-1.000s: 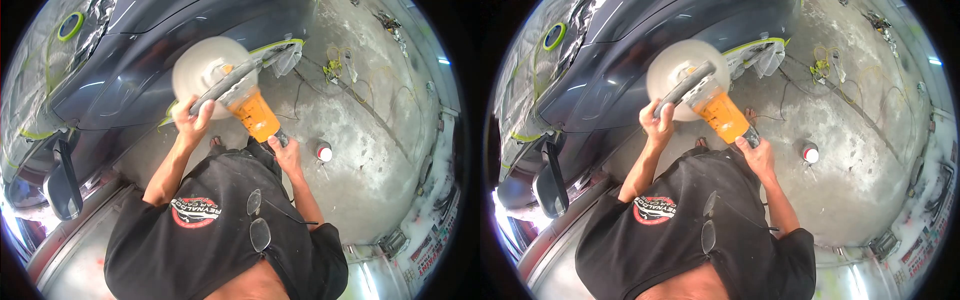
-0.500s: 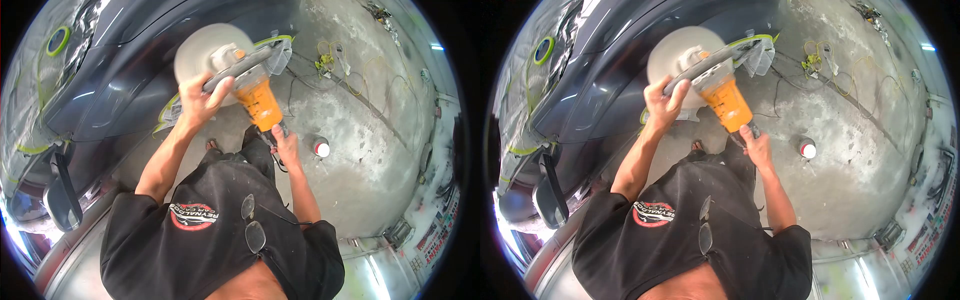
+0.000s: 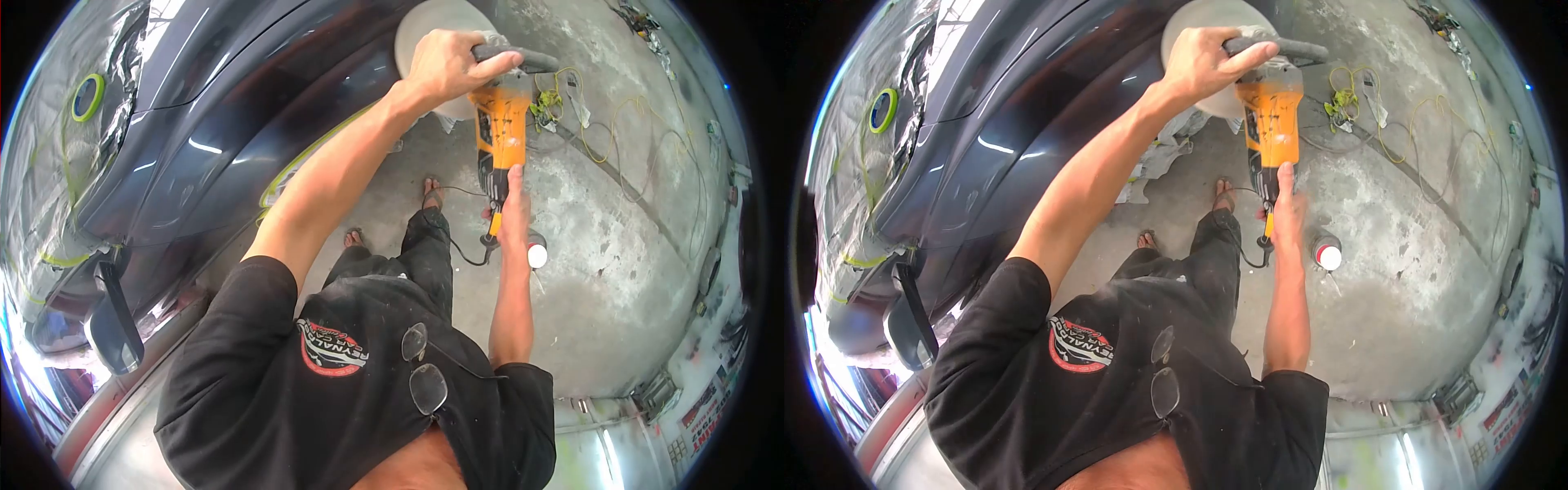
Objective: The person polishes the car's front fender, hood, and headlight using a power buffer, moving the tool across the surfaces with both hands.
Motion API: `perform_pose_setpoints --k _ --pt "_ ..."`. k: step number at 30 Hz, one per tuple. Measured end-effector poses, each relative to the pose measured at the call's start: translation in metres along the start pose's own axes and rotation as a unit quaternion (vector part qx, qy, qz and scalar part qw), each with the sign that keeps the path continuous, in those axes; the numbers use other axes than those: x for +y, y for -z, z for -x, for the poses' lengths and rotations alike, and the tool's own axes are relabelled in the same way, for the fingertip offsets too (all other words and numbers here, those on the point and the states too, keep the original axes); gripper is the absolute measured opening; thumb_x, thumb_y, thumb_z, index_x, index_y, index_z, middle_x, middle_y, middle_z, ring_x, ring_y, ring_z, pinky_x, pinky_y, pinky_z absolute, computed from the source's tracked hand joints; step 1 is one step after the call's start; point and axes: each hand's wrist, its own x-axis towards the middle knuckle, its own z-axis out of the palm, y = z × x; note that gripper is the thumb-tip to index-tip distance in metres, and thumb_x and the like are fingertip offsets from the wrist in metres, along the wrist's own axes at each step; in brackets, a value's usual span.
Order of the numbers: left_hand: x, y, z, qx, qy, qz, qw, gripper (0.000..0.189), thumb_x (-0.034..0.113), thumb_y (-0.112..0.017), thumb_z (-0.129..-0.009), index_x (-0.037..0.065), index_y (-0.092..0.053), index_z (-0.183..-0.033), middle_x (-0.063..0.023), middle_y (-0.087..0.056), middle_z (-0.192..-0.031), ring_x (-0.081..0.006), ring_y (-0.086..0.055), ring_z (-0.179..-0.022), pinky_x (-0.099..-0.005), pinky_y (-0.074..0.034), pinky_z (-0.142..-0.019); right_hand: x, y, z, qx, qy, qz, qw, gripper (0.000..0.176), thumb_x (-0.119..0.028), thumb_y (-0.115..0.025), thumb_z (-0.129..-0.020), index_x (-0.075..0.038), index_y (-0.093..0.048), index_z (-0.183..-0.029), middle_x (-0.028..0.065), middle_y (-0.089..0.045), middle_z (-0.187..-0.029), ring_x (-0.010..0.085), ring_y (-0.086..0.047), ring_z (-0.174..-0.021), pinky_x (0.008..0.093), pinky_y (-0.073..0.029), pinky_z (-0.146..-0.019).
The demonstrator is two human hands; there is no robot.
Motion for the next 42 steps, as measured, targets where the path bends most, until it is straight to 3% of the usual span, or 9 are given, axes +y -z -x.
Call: perform_pose_setpoints --k 2,7,10,17,24,28,29,37,42 --pt "-0.001 0.019 0.036 0.042 -0.006 0.033 0.999 0.057 0.062 -0.071 -0.08 0.005 -0.075 -0.078 -0.0115 -0.063 -0.056 -0.0292 -0.064 -0.053 -0.0385 -0.051 -0.055 0.017 -0.006 0.022 -0.018 -0.002 0.015 1.0 0.076 -0.077 -0.052 -0.087 -0.003 -0.066 -0.086 0.0034 -0.059 -0.065 0.0148 -0.056 -0.049 0.0308 -0.047 -0.046" --pt "-0.017 0.106 0.163 0.087 0.005 -0.025 0.996 0.04 0.037 -0.079 -0.083 0.001 -0.068 -0.07 -0.0123 -0.059 -0.052 -0.0183 -0.059 -0.046 -0.0328 -0.046 -0.047 0.055 -0.039 0.094 -0.077 0.061 0.061 0.993 0.075 -0.067 -0.069 -0.083 0.008 -0.065 -0.092 0.0069 -0.063 -0.073 0.0125 -0.058 -0.051 0.0274 -0.049 -0.045" --pt "-0.024 0.154 0.249 0.126 0.035 -0.033 0.991 0.036 0.025 -0.078 -0.082 0.002 -0.058 -0.064 -0.0107 -0.051 -0.052 -0.0194 -0.05 -0.044 -0.0335 -0.04 -0.046 0.078 -0.062 0.137 -0.125 0.079 0.145 0.978 0.078 -0.07 -0.071 -0.079 0.007 -0.068 -0.09 0.0119 -0.067 -0.072 0.0194 -0.065 -0.058 0.0339 -0.05 -0.052" --pt "-0.024 0.201 0.356 0.184 0.044 -0.067 0.98 0.048 0.038 -0.072 -0.09 -0.001 -0.054 -0.069 -0.0046 -0.038 -0.055 -0.0129 -0.037 -0.049 -0.0308 -0.031 -0.047 0.123 -0.103 0.181 -0.192 0.135 0.211 0.949 0.081 -0.075 -0.067 -0.077 0.003 -0.071 -0.097 0.0176 -0.071 -0.08 0.0295 -0.072 -0.081 0.0395 -0.052 -0.073" --pt "-0.016 0.162 0.268 0.119 0.022 -0.064 0.991 0.042 0.031 -0.08 -0.083 0.001 -0.056 -0.066 -0.0085 -0.047 -0.054 -0.0188 -0.045 -0.047 -0.0329 -0.037 -0.047 0.101 -0.077 0.15 -0.144 0.1 0.117 0.978 0.082 -0.075 -0.066 -0.079 0.006 -0.069 -0.095 0.0121 -0.07 -0.08 0.0216 -0.068 -0.081 0.0379 -0.051 -0.077" --pt "0.006 0.116 0.164 0.033 0.046 -0.091 0.994 0.04 0.032 -0.081 -0.082 0.0 -0.062 -0.066 -0.0131 -0.055 -0.054 -0.0216 -0.053 -0.046 -0.0337 -0.042 -0.047 0.065 -0.05 0.1 -0.129 0.022 0.018 0.991 0.081 -0.075 -0.063 -0.081 0.005 -0.067 -0.092 0.0065 -0.064 -0.075 0.0125 -0.061 -0.062 0.0296 -0.051 -0.053" --pt "0.01 0.1 0.136 0.032 0.036 -0.078 0.996 0.04 0.033 -0.081 -0.083 0.0 -0.063 -0.067 -0.0135 -0.057 -0.054 -0.0219 -0.055 -0.046 -0.0336 -0.044 -0.047 0.057 -0.045 0.083 -0.117 0.032 -0.016 0.992 0.078 -0.073 -0.062 -0.084 0.004 -0.067 -0.093 0.0061 -0.063 -0.074 0.0108 -0.058 -0.055 0.0258 -0.048 -0.043" --pt "0.018 -0.037 -0.064 -0.093 -0.031 -0.124 0.987 0.064 0.068 -0.063 -0.084 0.005 -0.075 -0.082 -0.0131 -0.068 -0.066 -0.0313 -0.069 -0.065 -0.0415 -0.055 -0.065 -0.01 0.001 -0.048 -0.119 -0.049 -0.166 0.978 0.076 -0.08 -0.048 -0.087 -0.005 -0.062 -0.088 0.0032 -0.057 -0.063 0.013 -0.057 -0.047 0.0295 -0.047 -0.04" --pt "0.021 -0.055 -0.087 -0.121 -0.015 -0.173 0.977 0.069 0.072 -0.063 -0.082 0.004 -0.073 -0.078 -0.015 -0.067 -0.065 -0.0341 -0.068 -0.066 -0.0423 -0.055 -0.065 -0.02 -0.006 -0.069 -0.16 -0.049 -0.247 0.954 0.073 -0.078 -0.047 -0.088 -0.007 -0.062 -0.092 0.0029 -0.055 -0.058 0.0127 -0.055 -0.043 0.0298 -0.048 -0.04"
